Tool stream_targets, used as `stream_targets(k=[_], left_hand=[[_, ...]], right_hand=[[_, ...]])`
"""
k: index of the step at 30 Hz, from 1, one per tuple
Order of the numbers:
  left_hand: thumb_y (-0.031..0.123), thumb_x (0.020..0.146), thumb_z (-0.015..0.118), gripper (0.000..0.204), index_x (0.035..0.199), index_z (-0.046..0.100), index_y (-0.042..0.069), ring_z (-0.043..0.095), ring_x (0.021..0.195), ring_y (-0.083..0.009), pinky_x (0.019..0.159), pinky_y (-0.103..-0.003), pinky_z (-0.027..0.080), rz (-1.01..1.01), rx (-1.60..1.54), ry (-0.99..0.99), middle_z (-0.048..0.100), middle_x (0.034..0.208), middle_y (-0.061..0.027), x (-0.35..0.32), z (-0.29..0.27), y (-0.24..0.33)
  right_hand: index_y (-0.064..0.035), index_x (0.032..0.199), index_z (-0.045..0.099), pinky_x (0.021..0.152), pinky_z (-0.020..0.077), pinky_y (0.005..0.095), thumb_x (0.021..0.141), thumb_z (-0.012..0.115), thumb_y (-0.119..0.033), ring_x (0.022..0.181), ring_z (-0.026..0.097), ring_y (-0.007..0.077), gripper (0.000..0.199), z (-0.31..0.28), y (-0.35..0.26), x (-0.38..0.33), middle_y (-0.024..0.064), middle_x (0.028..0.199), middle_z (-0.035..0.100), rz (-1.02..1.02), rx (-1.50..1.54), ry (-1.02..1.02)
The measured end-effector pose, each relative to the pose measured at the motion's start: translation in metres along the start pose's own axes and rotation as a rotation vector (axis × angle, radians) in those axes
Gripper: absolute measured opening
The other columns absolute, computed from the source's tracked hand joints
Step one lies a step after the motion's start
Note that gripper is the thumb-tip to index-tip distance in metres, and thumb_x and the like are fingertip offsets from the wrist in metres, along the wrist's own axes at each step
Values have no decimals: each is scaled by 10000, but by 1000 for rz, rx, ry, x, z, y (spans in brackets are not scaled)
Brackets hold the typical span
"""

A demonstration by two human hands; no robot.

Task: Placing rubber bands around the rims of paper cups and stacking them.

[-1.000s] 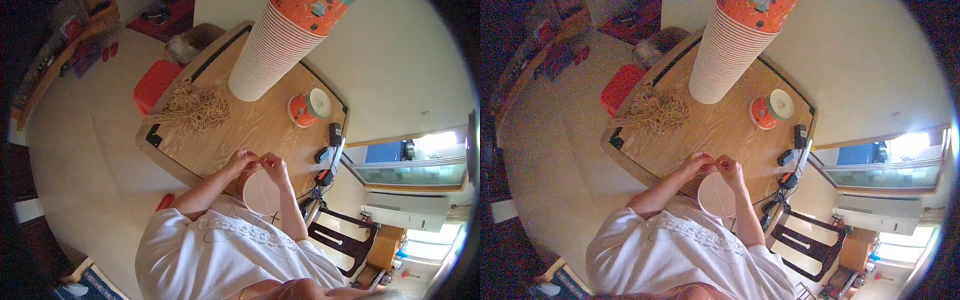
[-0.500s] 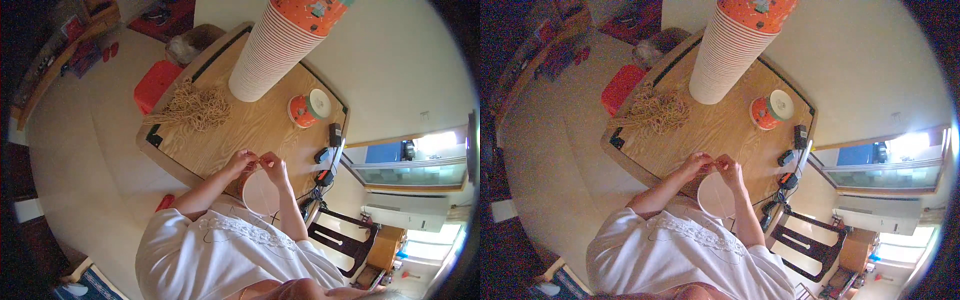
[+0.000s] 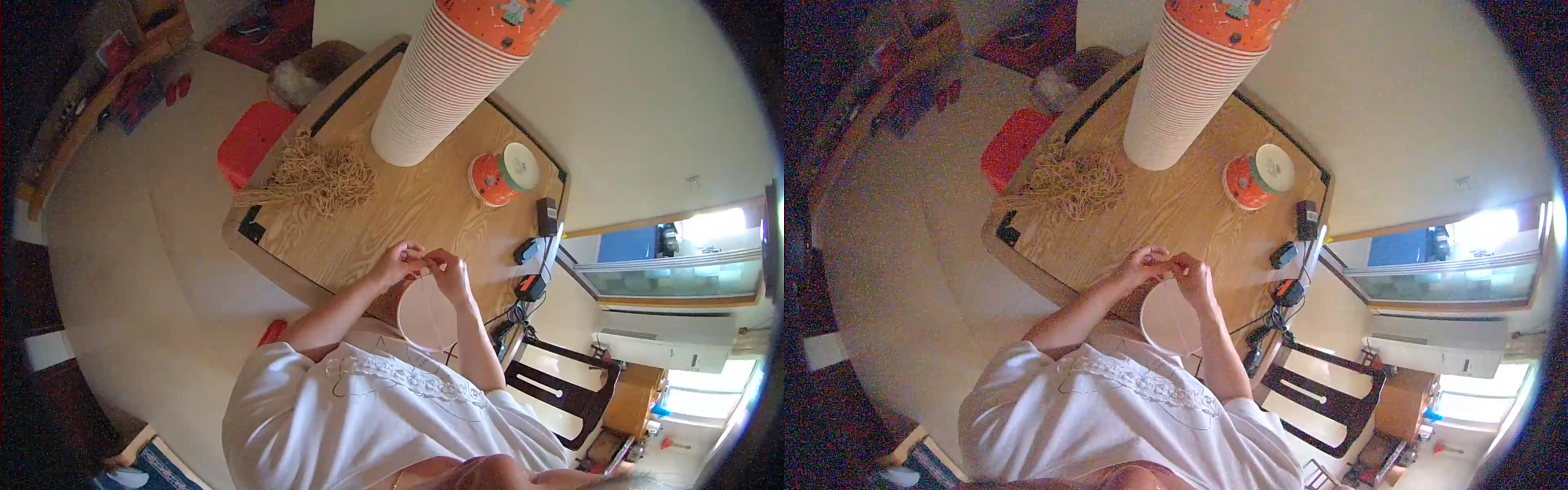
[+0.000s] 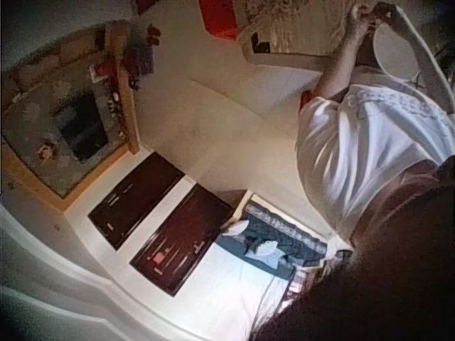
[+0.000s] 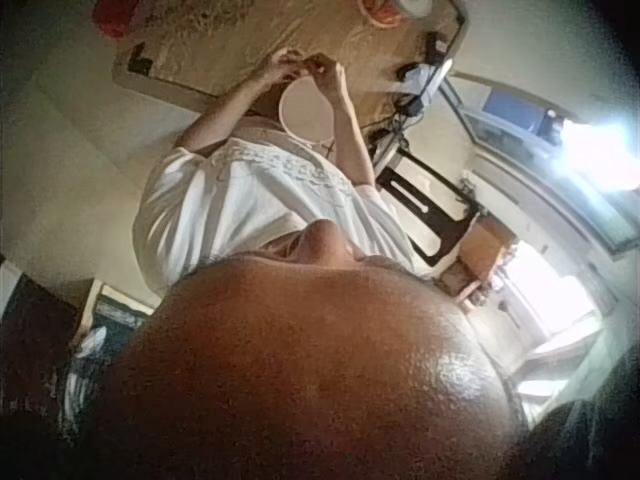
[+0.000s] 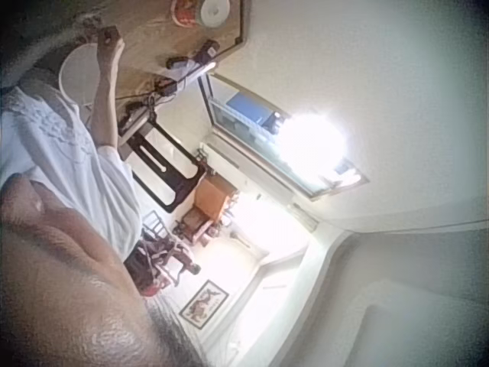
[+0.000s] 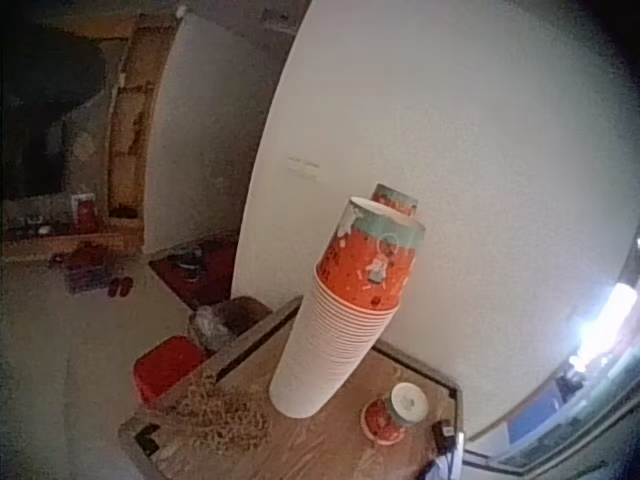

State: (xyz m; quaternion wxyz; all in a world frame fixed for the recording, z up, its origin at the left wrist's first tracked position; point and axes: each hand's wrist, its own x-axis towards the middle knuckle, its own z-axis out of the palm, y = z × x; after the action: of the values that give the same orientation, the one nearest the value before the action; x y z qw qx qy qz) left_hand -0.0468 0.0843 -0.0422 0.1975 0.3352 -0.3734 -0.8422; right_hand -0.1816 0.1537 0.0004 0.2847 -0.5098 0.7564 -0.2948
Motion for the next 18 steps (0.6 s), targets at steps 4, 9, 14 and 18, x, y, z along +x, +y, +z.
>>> stream_targets(k=[4, 9, 14, 18], left_hand=[[114, 765, 632, 195, 915, 546, 24, 576, 654, -119, 582, -247, 486, 176, 161, -30, 601, 752, -54, 12, -7, -20], [116, 775, 624, 165, 885, 558, 13, 570, 637, -107, 572, -230, 482, 71, 35, -2, 604, 753, -58, 3, 1, -3], [117, 772, 621, 148, 857, 564, 10, 561, 615, -107, 568, -228, 482, -52, -102, 44, 596, 734, -54, 3, 0, 1], [92, 764, 614, 126, 844, 566, 8, 552, 596, -103, 549, -225, 471, -15, -74, 34, 593, 717, -55, 6, -3, -6]], right_hand=[[-18, 826, 622, 619, 455, 263, 774, 590, -85, 662, 575, 133, 91, -1, -3, 0, 78, 719, 620, 1, -17, -9], [-34, 828, 626, 615, 462, 292, 768, 587, -104, 664, 583, 175, 100, -4, 0, -1, 91, 745, 623, -23, -10, 12], [-23, 831, 624, 638, 458, 270, 761, 590, -70, 685, 581, 149, 91, -3, -2, 0, 84, 758, 625, -56, -7, 15], [-23, 822, 620, 644, 459, 273, 757, 595, -71, 687, 582, 162, 85, -3, -6, 0, 87, 753, 619, -59, -47, 10]])
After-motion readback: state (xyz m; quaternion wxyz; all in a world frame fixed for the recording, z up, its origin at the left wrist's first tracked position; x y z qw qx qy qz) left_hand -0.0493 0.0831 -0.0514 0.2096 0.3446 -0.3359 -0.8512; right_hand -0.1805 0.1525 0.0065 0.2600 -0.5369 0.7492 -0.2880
